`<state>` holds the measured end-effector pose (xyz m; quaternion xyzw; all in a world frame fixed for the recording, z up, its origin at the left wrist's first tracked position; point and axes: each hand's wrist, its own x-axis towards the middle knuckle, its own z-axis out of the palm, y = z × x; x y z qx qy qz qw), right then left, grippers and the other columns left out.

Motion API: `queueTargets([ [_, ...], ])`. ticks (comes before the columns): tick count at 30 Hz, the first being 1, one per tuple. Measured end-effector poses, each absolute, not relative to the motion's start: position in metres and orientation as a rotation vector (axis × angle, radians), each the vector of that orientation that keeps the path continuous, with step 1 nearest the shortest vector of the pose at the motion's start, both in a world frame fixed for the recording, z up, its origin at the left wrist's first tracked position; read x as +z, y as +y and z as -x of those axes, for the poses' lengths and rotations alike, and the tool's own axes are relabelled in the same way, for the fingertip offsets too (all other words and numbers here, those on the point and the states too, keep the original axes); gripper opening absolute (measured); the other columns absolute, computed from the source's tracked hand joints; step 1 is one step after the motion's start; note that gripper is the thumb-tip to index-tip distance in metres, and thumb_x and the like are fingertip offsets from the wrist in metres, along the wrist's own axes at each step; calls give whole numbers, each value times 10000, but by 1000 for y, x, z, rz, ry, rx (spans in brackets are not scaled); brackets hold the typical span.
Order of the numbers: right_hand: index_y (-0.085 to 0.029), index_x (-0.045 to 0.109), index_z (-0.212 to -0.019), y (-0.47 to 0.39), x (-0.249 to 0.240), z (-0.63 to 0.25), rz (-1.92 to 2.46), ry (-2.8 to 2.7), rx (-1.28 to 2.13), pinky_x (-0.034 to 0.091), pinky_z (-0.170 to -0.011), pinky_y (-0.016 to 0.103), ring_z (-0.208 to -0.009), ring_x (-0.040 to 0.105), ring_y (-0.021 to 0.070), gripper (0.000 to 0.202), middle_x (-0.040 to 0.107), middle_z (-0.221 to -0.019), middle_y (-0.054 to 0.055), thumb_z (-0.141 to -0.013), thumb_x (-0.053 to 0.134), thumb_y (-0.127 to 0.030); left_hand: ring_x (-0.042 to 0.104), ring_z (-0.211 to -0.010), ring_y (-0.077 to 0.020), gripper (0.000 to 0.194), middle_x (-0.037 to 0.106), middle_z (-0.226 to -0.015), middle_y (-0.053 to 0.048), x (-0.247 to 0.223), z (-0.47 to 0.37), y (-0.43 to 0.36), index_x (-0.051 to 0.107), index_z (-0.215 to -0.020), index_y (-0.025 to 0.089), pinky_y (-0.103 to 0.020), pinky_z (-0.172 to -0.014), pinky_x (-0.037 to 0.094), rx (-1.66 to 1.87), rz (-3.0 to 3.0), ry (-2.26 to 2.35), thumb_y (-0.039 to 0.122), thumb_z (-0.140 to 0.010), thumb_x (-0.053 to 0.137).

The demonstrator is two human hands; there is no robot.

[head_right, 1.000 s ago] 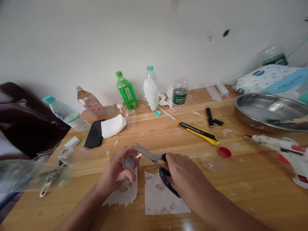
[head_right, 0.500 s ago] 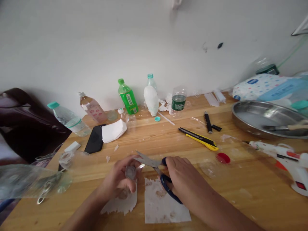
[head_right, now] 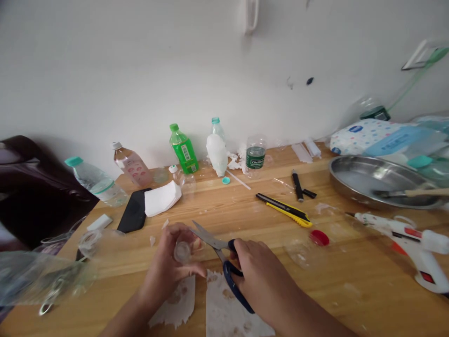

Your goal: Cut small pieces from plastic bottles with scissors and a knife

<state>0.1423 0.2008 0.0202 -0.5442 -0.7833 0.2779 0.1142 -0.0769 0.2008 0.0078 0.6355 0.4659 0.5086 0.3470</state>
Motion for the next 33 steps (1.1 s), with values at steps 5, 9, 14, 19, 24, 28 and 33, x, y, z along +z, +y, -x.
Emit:
queueTargets([
  [5, -177, 569, -915, 203, 15, -142, 1551, -2317, 796, 456, -768, 361, -881, 629, 248, 82, 675, -919, 77, -855, 569, -121, 595, -747, -146, 613, 600, -847, 10, 5, 70, 193, 518, -1122, 217, -277, -705, 485, 1351, -1749, 1313, 565, -699, 793],
  [9, -159, 569, -941, 205, 12, -145, 1556, -2371, 728, 462, -781, 376, -898, 629, 260, 126, 670, -937, 94, -837, 585, -89, 602, -736, -147, 624, 594, -846, 16, 1, 68, 190, 475, -1190, 229, -274, -686, 493, 1327, -1828, 1409, 567, -747, 756],
  [14, -162, 561, -966, 202, 13, -148, 1479, -2363, 710, 464, -792, 384, -912, 616, 255, 106, 654, -963, 99, -868, 570, -125, 625, -744, -170, 561, 614, -858, 13, 6, 74, 190, 469, -1182, 241, -292, -683, 477, 1180, -2188, 1546, 464, -775, 784],
  [19, -153, 561, -928, 201, 15, -143, 1461, -2390, 715, 462, -759, 379, -869, 617, 256, 79, 652, -922, 110, -869, 539, -105, 617, -710, -158, 594, 601, -854, 14, 1, 75, 189, 431, -1225, 247, -276, -651, 480, 1264, -2155, 1461, 550, -800, 714],
  [24, -161, 558, -892, 204, 14, -141, 1510, -2336, 811, 450, -751, 338, -864, 627, 232, 118, 675, -922, 96, -829, 573, -63, 598, -724, -151, 645, 580, -839, 15, -7, 72, 190, 459, -1215, 228, -279, -677, 489, 1275, -1893, 1380, 596, -756, 722],
  [28, -172, 562, -874, 206, 16, -144, 1562, -2316, 852, 436, -717, 304, -837, 632, 210, 152, 690, -918, 78, -795, 603, -49, 583, -709, -146, 663, 576, -822, 15, -1, 74, 192, 480, -1191, 215, -275, -667, 487, 1279, -1851, 1316, 640, -734, 704],
  [33, -176, 564, -887, 205, 17, -147, 1572, -2373, 755, 446, -738, 331, -858, 630, 229, 138, 679, -917, 72, -813, 600, -66, 568, -658, -136, 698, 593, -795, 18, 5, 79, 194, 500, -1169, 211, -251, -610, 466, 1207, -1861, 1305, 661, -687, 729],
])
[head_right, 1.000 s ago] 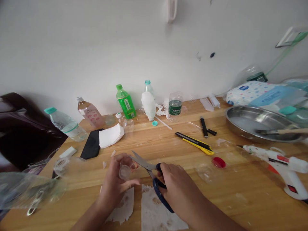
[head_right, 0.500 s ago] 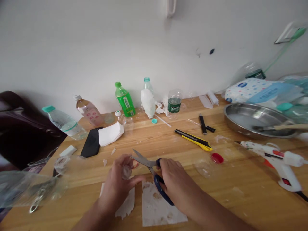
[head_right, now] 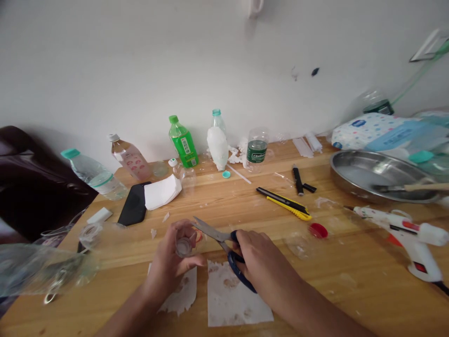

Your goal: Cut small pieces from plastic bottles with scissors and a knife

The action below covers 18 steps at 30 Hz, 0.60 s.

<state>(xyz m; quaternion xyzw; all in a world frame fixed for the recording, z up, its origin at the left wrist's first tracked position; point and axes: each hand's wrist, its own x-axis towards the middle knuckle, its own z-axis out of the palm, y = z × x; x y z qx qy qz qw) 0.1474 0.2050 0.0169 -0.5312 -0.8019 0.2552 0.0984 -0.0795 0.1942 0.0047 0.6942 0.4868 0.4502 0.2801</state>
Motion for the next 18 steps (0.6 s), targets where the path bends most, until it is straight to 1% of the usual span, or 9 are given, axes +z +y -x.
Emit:
queueTargets([
  [5, -161, 546, -936, 202, 11, -151, 1483, -2458, 570, 452, -767, 384, -888, 622, 261, 125, 656, -937, 102, -846, 577, -81, 569, -665, -134, 703, 585, -787, 24, 4, 82, 195, 517, -1157, 209, -242, -610, 455, 1143, -1927, 1245, 619, -656, 790],
  [7, -160, 542, -941, 202, 11, -152, 1477, -2482, 568, 450, -777, 400, -897, 623, 271, 139, 659, -943, 101, -840, 596, -82, 550, -640, -123, 691, 572, -772, 30, 5, 83, 195, 529, -1144, 200, -230, -587, 434, 1113, -1928, 1234, 603, -654, 802],
  [10, -166, 542, -909, 204, 15, -153, 1517, -2477, 655, 450, -771, 392, -880, 630, 265, 130, 670, -918, 85, -839, 616, -85, 536, -620, -112, 636, 562, -761, 35, 10, 86, 196, 544, -1126, 198, -219, -575, 421, 1100, -1903, 1201, 574, -683, 801],
  [13, -170, 540, -891, 204, 20, -153, 1531, -2473, 684, 450, -748, 374, -856, 629, 254, 116, 669, -898, 78, -851, 612, -89, 539, -632, -119, 647, 565, -755, 34, 15, 89, 198, 551, -1149, 206, -221, -577, 425, 1076, -1856, 1153, 563, -677, 810],
  [18, -161, 541, -918, 202, 19, -153, 1490, -2536, 563, 448, -734, 380, -856, 627, 266, 79, 663, -915, 99, -879, 598, -121, 553, -638, -125, 692, 593, -771, 18, 18, 91, 199, 569, -1165, 205, -226, -580, 435, 1008, -1858, 1111, 562, -638, 838],
])
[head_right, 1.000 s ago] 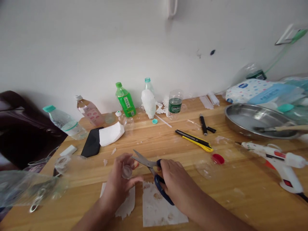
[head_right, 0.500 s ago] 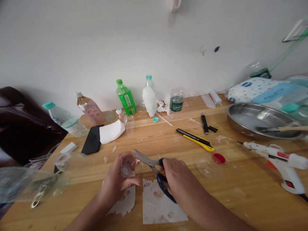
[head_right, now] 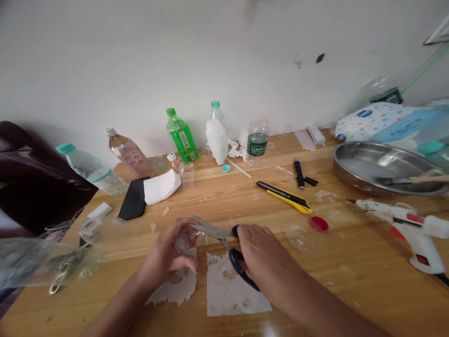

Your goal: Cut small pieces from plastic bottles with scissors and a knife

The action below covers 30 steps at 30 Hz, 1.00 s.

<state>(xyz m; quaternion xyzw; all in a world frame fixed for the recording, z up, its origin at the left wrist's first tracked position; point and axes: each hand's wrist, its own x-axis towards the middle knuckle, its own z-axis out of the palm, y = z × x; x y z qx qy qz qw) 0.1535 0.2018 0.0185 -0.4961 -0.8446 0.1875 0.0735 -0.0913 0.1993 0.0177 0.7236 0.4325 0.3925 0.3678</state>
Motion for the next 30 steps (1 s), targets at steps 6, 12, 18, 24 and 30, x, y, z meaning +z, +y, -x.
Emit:
queueTargets([
  [6, -168, 555, -862, 205, 22, -153, 1533, -2531, 586, 433, -670, 338, -786, 652, 248, 114, 689, -842, 71, -835, 638, -94, 524, -624, -123, 688, 576, -759, 16, 16, 92, 201, 575, -1148, 192, -228, -570, 418, 983, -1800, 1109, 588, -644, 825],
  [12, -165, 568, -881, 202, 19, -152, 1531, -2559, 490, 442, -661, 358, -769, 663, 269, 70, 688, -821, 78, -865, 622, -123, 527, -627, -129, 694, 569, -753, 17, 17, 95, 203, 558, -1165, 200, -237, -573, 422, 972, -1840, 1044, 630, -670, 782],
  [18, -160, 582, -901, 201, 18, -152, 1529, -2536, 562, 465, -697, 359, -820, 676, 268, 137, 701, -867, 79, -811, 649, -81, 523, -648, -129, 691, 572, -794, 1, 19, 97, 203, 570, -1141, 197, -237, -585, 411, 912, -1784, 1022, 673, -671, 744],
  [24, -171, 603, -893, 200, 21, -150, 1561, -2527, 597, 457, -660, 341, -789, 680, 259, 119, 707, -841, 68, -819, 644, -88, 506, -648, -130, 665, 551, -764, 12, 21, 94, 202, 572, -1133, 196, -235, -579, 393, 924, -1758, 1020, 618, -670, 793],
  [30, -165, 592, -864, 197, 13, -151, 1446, -2580, 352, 442, -629, 341, -732, 666, 256, 56, 691, -798, 79, -848, 641, -142, 500, -644, -124, 609, 557, -758, 24, 25, 93, 201, 593, -1007, 180, -228, -584, 387, 793, -1736, 1062, 502, -588, 895],
])
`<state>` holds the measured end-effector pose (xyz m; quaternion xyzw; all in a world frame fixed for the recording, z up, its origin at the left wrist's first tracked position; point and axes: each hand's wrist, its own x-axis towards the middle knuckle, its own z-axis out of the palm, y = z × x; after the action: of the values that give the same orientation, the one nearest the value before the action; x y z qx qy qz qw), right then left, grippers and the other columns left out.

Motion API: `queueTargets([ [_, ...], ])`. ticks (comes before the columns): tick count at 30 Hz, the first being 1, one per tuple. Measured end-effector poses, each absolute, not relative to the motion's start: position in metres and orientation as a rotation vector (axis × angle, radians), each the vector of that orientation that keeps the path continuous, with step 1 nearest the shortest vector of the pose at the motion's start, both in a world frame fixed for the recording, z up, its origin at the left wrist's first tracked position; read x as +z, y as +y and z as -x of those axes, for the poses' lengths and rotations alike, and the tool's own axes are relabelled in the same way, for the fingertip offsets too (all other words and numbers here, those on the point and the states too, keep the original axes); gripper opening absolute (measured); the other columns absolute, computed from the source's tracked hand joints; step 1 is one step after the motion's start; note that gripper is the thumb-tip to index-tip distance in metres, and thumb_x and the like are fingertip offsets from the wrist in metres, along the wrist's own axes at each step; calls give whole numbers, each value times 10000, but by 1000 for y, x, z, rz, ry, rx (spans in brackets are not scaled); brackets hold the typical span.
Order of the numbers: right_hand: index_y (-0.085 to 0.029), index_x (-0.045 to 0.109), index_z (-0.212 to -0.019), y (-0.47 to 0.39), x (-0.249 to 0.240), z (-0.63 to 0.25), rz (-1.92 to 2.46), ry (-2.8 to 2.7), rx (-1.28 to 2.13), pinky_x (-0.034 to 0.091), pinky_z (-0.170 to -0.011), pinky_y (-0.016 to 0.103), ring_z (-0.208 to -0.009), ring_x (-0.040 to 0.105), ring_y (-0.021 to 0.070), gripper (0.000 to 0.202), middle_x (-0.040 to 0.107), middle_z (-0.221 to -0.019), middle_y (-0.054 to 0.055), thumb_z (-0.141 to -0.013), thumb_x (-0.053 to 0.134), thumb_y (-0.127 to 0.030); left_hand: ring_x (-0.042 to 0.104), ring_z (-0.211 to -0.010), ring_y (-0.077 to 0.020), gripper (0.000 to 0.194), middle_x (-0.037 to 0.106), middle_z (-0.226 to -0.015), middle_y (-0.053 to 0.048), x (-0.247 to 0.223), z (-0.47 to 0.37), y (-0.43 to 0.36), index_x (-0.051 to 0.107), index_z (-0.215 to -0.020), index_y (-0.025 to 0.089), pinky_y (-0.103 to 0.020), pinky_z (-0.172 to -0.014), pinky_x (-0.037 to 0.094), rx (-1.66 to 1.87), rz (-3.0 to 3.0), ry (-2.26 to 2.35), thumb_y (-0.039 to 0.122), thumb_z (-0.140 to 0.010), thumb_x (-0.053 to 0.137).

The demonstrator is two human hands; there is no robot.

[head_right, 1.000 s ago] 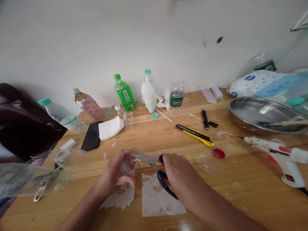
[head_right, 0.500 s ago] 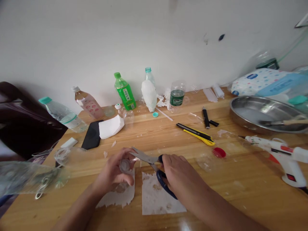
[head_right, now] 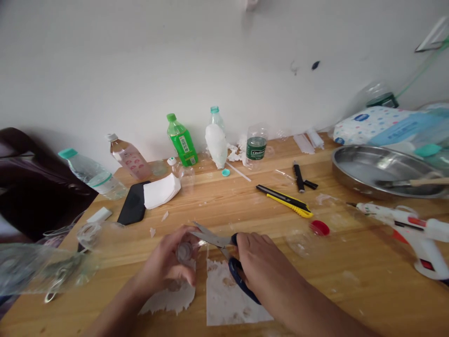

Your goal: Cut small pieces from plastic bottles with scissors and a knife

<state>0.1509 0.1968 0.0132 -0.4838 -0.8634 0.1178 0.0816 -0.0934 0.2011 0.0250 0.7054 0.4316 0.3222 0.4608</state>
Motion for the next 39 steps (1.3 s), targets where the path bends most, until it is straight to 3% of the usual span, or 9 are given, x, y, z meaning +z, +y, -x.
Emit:
queueTargets([
  [6, -176, 608, -889, 200, 21, -146, 1583, -2542, 602, 448, -669, 319, -807, 702, 254, 155, 731, -845, 64, -785, 650, -68, 548, -675, -150, 520, 608, -768, 2, 29, 88, 200, 594, -864, 174, -249, -619, 412, 768, -1651, 1036, 470, -574, 908],
  [12, -201, 562, -876, 207, 28, -152, 1641, -2334, 757, 454, -704, 317, -852, 686, 243, 151, 716, -880, 54, -808, 601, -72, 570, -689, -144, 565, 622, -794, 8, 21, 81, 197, 574, -1110, 222, -249, -645, 436, 693, -1483, 841, 420, -672, 872],
  [16, -210, 517, -913, 209, 23, -161, 1497, -2193, 700, 470, -699, 324, -827, 652, 229, 29, 673, -894, 69, -920, 519, -237, 540, -723, -134, 633, 577, -825, 19, 9, 85, 200, 439, -1228, 267, -245, -659, 411, 1012, -1343, 833, 424, -751, 824],
  [20, -192, 503, -949, 204, 11, -160, 1362, -2246, 434, 465, -749, 390, -872, 609, 271, 215, 617, -919, 102, -941, 518, -406, 538, -813, -156, 521, 573, -921, -13, 7, 83, 203, 493, -1090, 231, -298, -749, 438, 1253, -1366, 878, 533, -769, 771],
  [24, -188, 512, -997, 200, 4, -153, 1385, -2283, 446, 454, -780, 395, -900, 599, 267, 164, 618, -945, 92, -932, 541, -337, 587, -804, -153, 559, 620, -887, 23, 14, 76, 201, 405, -1121, 266, -303, -763, 465, 1412, -1355, 1115, 409, -766, 812],
  [28, -196, 528, -927, 198, 6, -146, 1492, -2278, 528, 444, -755, 377, -856, 601, 252, 112, 632, -899, 77, -924, 549, -306, 589, -741, -139, 563, 583, -816, 52, 17, 73, 200, 396, -1203, 265, -273, -708, 464, 1462, -1444, 1364, 305, -794, 781],
  [33, -183, 552, -918, 194, 15, -141, 1522, -2267, 627, 447, -768, 398, -874, 603, 267, 135, 649, -918, 96, -921, 547, -318, 598, -795, -143, 554, 575, -878, 27, 17, 73, 198, 439, -1301, 257, -296, -781, 476, 1405, -1649, 1506, 265, -827, 727],
  [39, -188, 554, -936, 193, 23, -141, 1554, -2288, 741, 446, -772, 393, -906, 606, 275, 123, 652, -935, 94, -915, 546, -309, 622, -834, -153, 524, 595, -920, 16, 16, 74, 195, 464, -1264, 270, -297, -771, 492, 1270, -1787, 1490, 252, -813, 731],
])
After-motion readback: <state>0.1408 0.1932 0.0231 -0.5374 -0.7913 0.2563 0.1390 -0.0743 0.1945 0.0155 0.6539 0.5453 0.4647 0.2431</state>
